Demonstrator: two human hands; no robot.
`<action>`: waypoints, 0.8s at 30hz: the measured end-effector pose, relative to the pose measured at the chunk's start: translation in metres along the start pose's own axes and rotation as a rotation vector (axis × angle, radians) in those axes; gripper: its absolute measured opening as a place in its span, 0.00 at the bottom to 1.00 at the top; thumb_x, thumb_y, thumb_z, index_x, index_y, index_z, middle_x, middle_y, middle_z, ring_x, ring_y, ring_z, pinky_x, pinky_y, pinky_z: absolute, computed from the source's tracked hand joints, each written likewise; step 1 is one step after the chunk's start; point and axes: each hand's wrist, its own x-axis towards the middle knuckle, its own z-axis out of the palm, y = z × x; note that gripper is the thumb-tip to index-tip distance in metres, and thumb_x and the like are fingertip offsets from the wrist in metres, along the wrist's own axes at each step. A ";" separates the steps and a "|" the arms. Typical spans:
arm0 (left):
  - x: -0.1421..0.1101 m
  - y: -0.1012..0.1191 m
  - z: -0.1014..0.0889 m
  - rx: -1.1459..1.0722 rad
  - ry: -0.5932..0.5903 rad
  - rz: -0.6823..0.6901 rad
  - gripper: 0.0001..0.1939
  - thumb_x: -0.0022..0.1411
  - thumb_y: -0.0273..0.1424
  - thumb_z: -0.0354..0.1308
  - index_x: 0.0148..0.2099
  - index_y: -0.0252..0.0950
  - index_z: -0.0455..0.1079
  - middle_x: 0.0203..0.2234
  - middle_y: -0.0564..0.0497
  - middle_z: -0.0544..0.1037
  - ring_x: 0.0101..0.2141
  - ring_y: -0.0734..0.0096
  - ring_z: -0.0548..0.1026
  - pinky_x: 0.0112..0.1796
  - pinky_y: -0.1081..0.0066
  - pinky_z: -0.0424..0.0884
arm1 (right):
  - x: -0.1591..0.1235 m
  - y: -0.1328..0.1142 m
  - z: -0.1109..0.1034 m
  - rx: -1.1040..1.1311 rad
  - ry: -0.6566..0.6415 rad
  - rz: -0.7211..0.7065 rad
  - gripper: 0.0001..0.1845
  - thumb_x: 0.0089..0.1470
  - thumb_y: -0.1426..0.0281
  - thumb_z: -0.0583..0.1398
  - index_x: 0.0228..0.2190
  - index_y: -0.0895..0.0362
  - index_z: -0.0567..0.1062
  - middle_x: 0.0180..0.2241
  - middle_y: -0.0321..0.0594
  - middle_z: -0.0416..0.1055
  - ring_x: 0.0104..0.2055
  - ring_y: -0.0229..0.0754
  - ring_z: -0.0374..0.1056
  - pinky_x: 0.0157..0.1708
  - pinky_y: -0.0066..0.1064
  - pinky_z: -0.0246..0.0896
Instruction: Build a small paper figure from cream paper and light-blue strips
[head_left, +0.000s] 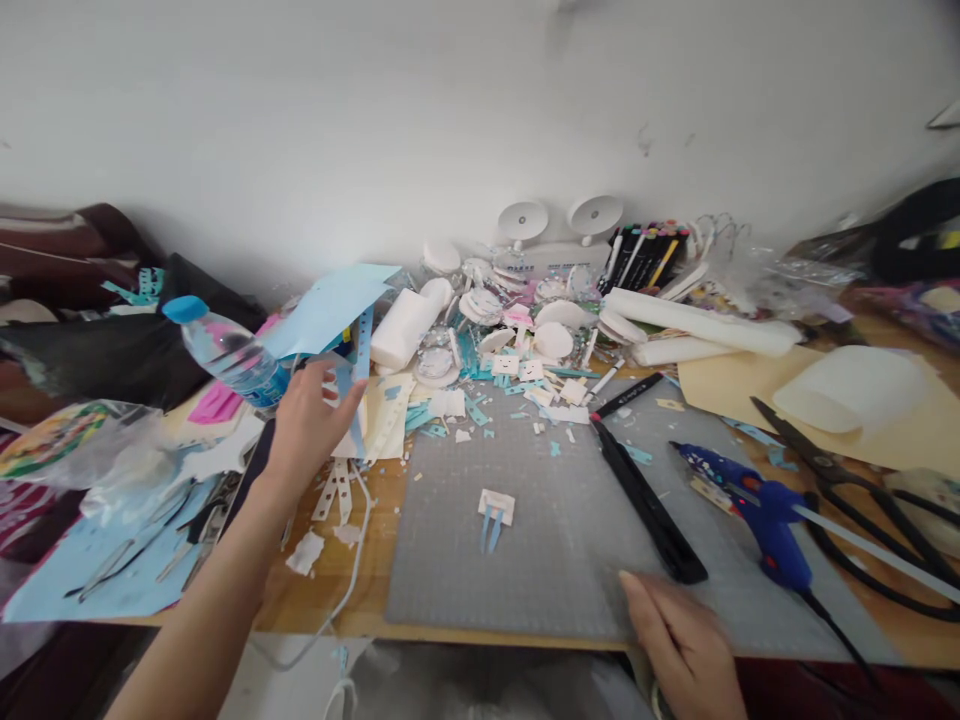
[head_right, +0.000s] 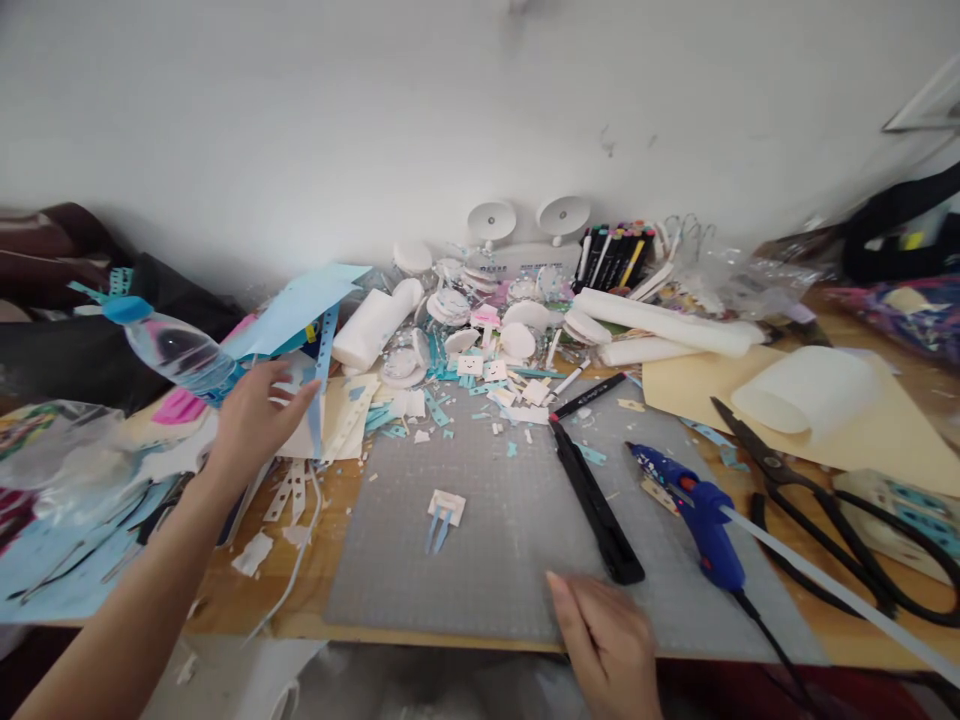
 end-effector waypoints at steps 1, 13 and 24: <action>0.008 -0.001 0.009 0.008 -0.019 -0.015 0.25 0.58 0.44 0.58 0.50 0.31 0.68 0.38 0.41 0.77 0.33 0.58 0.76 0.38 0.62 0.72 | 0.000 0.000 0.002 -0.001 0.016 -0.033 0.19 0.61 0.69 0.55 0.18 0.55 0.70 0.16 0.36 0.67 0.19 0.38 0.67 0.22 0.27 0.63; 0.002 -0.006 -0.009 -0.254 -0.130 -0.120 0.26 0.66 0.47 0.44 0.39 0.31 0.74 0.28 0.44 0.81 0.26 0.65 0.78 0.31 0.68 0.74 | -0.006 0.002 0.017 -0.130 0.129 -0.073 0.17 0.58 0.70 0.58 0.18 0.54 0.74 0.16 0.37 0.67 0.19 0.39 0.65 0.24 0.32 0.64; 0.006 -0.012 0.006 -0.063 -0.203 -0.066 0.20 0.61 0.40 0.50 0.48 0.34 0.74 0.39 0.43 0.80 0.37 0.58 0.78 0.41 0.63 0.72 | -0.012 0.006 0.019 -0.210 0.116 -0.145 0.14 0.57 0.76 0.58 0.20 0.55 0.70 0.18 0.37 0.69 0.21 0.38 0.64 0.25 0.34 0.58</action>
